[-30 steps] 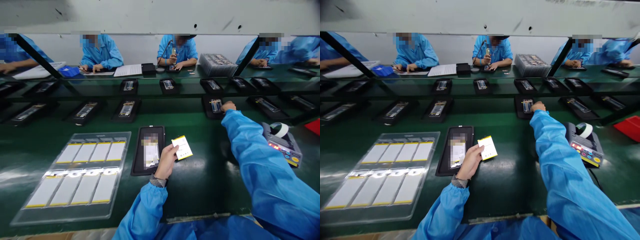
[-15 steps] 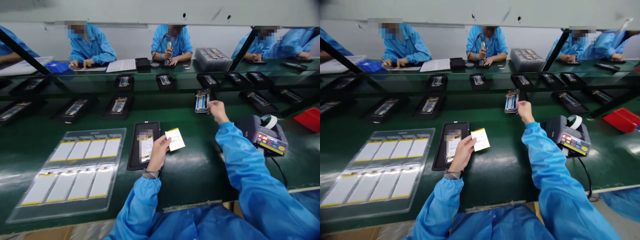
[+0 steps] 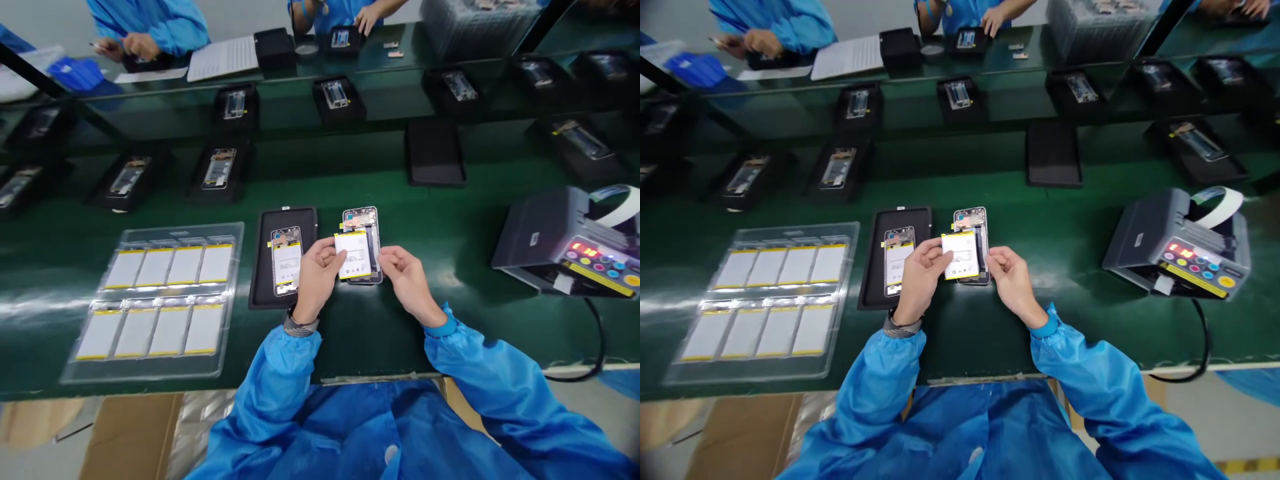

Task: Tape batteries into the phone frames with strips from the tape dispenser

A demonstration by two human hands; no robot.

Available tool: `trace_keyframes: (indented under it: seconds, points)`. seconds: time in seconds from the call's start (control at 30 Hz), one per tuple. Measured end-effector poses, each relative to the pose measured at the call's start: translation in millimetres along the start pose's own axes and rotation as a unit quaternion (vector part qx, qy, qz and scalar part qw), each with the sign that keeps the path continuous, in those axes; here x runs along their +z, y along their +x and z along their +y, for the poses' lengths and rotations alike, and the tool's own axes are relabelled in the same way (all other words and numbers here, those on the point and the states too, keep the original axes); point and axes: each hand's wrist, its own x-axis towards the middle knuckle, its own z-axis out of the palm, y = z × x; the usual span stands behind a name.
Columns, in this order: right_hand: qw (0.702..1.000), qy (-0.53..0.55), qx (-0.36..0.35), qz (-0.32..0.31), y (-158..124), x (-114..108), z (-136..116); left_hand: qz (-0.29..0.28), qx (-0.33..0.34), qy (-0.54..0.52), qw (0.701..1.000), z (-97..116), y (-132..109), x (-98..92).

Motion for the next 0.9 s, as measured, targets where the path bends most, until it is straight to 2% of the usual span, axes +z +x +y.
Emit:
trace_keyframes:
  seconds: [0.23,0.33,0.47,0.63,0.73,0.8,0.9]
  points:
    - [0.999,0.017,-0.009,-0.029,-14,7,0,0.014,-0.022,0.038,0.999,1,-5,6.0]
    - [0.999,0.011,-0.016,-0.027,-18,8,2,0.05,0.03,0.118,0.991,1,-10,9.8]
    - [0.999,0.002,-0.026,-0.019,-21,10,4,0.082,0.132,0.24,0.958,2,-13,13.8]
    - [0.999,0.023,-0.031,-0.021,-22,10,3,0.116,0.121,0.191,0.967,0,-11,14.5]
    - [0.998,0.037,-0.02,-0.036,-19,8,0,0.034,0.031,0.107,0.993,-2,-7,10.5]
    - [0.999,0.033,-0.008,-0.036,-14,6,-2,-0.023,-0.027,0.049,0.998,-4,-6,7.8]
    - [0.999,0.029,-0.012,-0.005,-6,4,-5,-0.045,-0.056,0.015,0.997,-6,-6,8.3]
